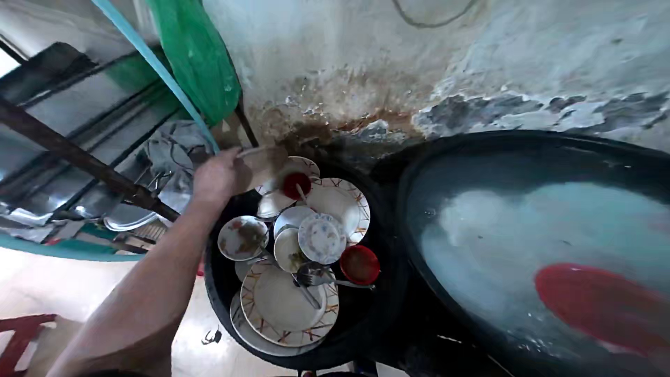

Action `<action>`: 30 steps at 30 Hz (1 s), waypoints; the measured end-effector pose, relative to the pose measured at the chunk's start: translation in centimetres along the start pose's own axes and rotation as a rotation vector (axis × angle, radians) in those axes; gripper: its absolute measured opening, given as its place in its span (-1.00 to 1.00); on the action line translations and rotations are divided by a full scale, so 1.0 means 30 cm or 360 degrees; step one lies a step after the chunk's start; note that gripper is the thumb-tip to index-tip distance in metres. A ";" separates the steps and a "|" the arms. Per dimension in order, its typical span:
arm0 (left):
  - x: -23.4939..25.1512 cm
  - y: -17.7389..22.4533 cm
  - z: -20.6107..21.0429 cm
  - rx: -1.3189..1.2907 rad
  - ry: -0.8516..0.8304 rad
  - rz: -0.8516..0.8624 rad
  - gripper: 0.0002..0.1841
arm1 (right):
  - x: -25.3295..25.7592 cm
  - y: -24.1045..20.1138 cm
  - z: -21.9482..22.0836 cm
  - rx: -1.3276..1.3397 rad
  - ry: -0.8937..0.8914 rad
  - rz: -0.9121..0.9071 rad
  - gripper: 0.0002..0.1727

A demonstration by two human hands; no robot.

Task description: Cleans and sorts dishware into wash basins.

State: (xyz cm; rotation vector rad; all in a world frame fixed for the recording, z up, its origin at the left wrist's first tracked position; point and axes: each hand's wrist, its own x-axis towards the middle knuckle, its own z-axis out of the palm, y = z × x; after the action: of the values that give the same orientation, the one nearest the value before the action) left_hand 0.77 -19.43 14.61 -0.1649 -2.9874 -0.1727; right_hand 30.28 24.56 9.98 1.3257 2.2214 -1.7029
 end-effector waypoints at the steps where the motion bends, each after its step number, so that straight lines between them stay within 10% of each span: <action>1: -0.014 0.010 -0.063 -0.0041 0.0098 0.0071 -0.52 | 0.035 -0.007 0.018 0.0040 -0.0047 -0.0023 -0.39; 5: -0.077 0.068 -0.165 -0.0415 0.0100 0.0151 -0.63 | 0.183 -0.045 0.182 0.0176 -0.0150 -0.0186 -0.43; 11: -0.146 0.135 0.137 -0.0747 -0.0827 0.0301 -0.64 | 0.133 -0.298 0.582 0.0056 -0.0576 -0.0279 -0.41; 17: -0.121 0.154 0.284 -0.0175 -0.1044 0.0732 -0.69 | 0.147 -0.420 0.943 -0.0281 -0.0820 -0.0828 -0.45; 25: -0.178 -0.009 0.338 -0.1491 -0.0827 -0.0566 -0.59 | 0.142 -0.472 1.142 -0.0585 -0.0576 -0.1138 -0.43; 30: -0.225 -0.019 0.372 -0.1924 -0.0658 -0.0659 -0.57 | 0.088 -0.473 1.182 -0.0631 -0.0547 -0.1641 -0.48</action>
State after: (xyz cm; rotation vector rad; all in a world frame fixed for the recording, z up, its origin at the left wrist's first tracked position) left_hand 5.80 -19.31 2.57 0.3415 -2.7353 -2.1480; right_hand 3.99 -2.94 5.58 -0.2749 2.9535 -1.3206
